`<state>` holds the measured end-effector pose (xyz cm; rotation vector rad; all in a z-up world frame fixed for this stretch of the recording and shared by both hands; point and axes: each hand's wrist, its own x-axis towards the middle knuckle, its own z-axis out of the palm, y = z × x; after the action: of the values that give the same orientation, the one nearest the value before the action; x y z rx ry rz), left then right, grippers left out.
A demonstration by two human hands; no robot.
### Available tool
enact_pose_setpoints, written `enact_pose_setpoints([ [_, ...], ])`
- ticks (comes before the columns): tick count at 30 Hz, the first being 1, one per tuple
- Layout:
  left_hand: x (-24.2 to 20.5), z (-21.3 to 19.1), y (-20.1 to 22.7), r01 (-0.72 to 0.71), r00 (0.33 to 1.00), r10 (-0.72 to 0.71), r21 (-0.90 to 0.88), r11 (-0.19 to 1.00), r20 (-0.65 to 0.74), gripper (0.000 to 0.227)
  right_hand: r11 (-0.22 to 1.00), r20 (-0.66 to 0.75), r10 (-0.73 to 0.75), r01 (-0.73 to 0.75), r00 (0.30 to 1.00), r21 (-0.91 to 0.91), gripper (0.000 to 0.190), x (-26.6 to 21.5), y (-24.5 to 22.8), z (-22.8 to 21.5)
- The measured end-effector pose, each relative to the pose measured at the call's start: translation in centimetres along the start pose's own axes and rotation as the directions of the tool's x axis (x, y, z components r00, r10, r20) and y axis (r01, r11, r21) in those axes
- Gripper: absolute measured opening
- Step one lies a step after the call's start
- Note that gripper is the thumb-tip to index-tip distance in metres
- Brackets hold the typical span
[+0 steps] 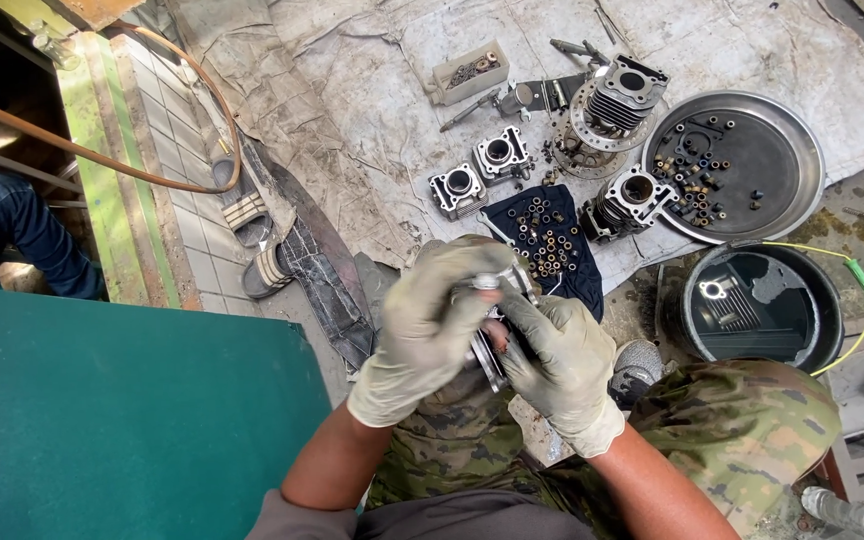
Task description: The person holds a metal engine cylinder head and uses a small metal tool to scrape and clean the grooves between the cooling fins. They rotate the part to access different areas and continue cleaning the surface.
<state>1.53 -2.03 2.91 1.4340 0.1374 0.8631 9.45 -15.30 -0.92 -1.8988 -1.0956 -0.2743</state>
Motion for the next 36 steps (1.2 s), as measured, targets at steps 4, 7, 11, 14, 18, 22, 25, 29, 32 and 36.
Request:
enact_pose_setpoints([
  [4,1.9,1.0,-0.9,-0.242,0.967,0.179,0.440,0.865,0.181,0.016,0.995,-0.052,-0.059,0.054,0.997,-0.078,0.007,-1.9,2.3,1.8],
  [7,1.7,1.0,-2.4,-0.323,0.947,0.288,0.434,0.841,0.146,0.019,0.988,-0.123,-0.011,0.029,0.992,0.150,0.011,-0.8,1.3,1.4],
  [11,0.6,0.5,-4.0,-0.453,0.880,0.452,0.543,0.707,0.145,0.016,0.878,-0.166,0.161,-0.065,0.973,0.475,0.024,-1.9,2.5,2.9],
  [14,0.4,-0.5,-4.6,-0.521,0.842,0.486,0.585,0.621,0.233,0.015,0.767,-0.079,0.321,-0.210,0.944,0.607,0.037,-1.9,2.8,3.3],
  [18,0.9,-0.9,-4.0,-0.547,0.830,0.472,0.596,0.587,0.297,0.019,0.627,0.047,0.465,-0.366,0.884,0.688,0.037,-0.8,1.7,3.4],
  [22,0.8,-1.7,-3.4,-0.473,0.880,0.378,0.595,0.650,0.287,0.021,0.569,0.077,0.521,-0.413,0.850,0.711,0.031,0.9,-0.1,2.8],
  [25,0.8,-2.0,-3.4,-0.467,0.881,0.413,0.575,0.672,0.233,0.017,0.420,0.192,0.570,-0.485,0.799,0.767,0.033,0.8,0.3,3.4],
  [29,1.0,-2.8,-3.1,-0.512,0.856,0.409,0.622,0.593,0.316,0.016,0.253,0.369,0.545,-0.567,0.753,0.784,0.023,1.0,1.0,4.0],
  [32,2.2,-2.9,-1.6,-0.505,0.862,0.354,0.561,0.656,0.362,0.017,0.108,0.411,0.541,-0.545,0.734,0.831,0.020,0.5,2.1,4.6],
  [36,2.3,-3.6,-1.9,-0.475,0.880,0.362,0.608,0.637,0.308,0.022,-0.072,0.428,0.733,-0.565,0.529,0.822,0.023,4.2,3.1,1.9],
])
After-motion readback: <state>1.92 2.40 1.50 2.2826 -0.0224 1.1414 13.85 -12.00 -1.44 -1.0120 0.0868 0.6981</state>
